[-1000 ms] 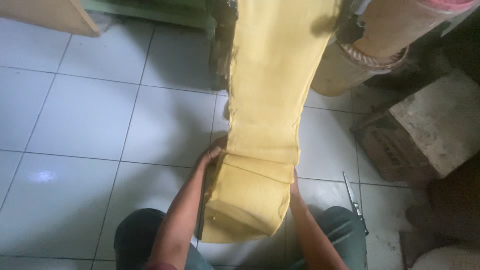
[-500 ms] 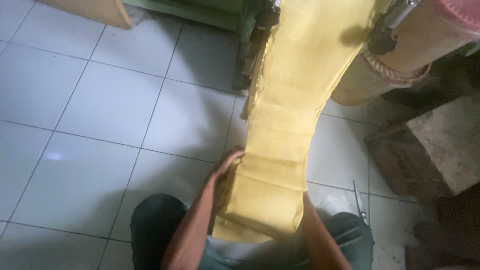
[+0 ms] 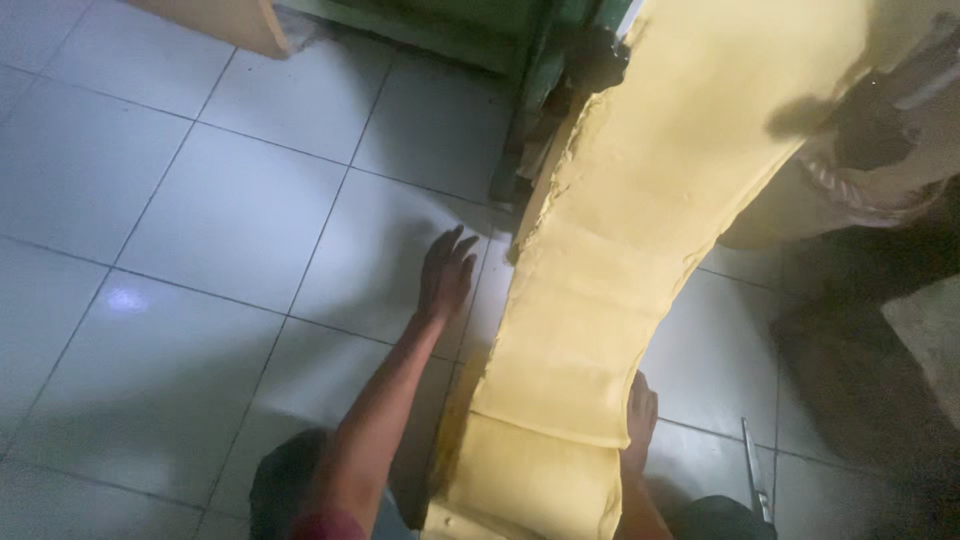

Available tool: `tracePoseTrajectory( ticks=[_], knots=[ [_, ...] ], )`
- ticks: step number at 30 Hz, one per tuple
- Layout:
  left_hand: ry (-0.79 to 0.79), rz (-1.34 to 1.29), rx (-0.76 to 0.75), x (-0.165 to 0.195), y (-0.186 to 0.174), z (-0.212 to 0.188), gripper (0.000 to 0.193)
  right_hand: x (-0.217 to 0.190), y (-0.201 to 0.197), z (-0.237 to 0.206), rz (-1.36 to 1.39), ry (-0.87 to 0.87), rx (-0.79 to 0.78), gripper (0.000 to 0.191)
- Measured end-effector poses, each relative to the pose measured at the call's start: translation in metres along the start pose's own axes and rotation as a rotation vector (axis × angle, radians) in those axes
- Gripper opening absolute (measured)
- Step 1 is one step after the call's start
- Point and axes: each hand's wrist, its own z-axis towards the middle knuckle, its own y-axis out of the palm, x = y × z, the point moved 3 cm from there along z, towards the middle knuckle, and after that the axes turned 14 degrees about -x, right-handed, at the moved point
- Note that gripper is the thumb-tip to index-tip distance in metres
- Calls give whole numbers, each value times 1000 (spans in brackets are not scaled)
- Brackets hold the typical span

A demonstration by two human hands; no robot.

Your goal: The person sits on the floor and repeatedly feeds a long sheet of yellow dough through a dough sheeter. They gather the output, fold it, and feed it back through the machine multiple times to thin and smooth the dough.

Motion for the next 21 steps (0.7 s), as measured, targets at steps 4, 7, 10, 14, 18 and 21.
tracePoseTrajectory(
  ticks=[4, 7, 10, 14, 18, 21],
  knots=[
    [169, -55, -49, -12, 28, 71, 38, 18, 3, 9, -244, -42, -20, 68],
    [229, -218, -53, -2, 66, 77, 42, 29, -10, -2, 226, -291, 159, 79],
    [87, -390, -145, 2, 91, 38, 42, 40, -12, -3, 5, -8, 63, 54],
    [-205, -817, -550, 8, 88, -42, 42, 43, -20, 9, 15, -6, 119, 54],
    [-335, -1015, -751, 16, 62, -93, 41, 45, -25, 17, -10, 32, 21, 62],
    [-266, -847, -586, 15, 40, -105, 41, 48, -23, 17, 19, 20, 59, 62]
  ],
)
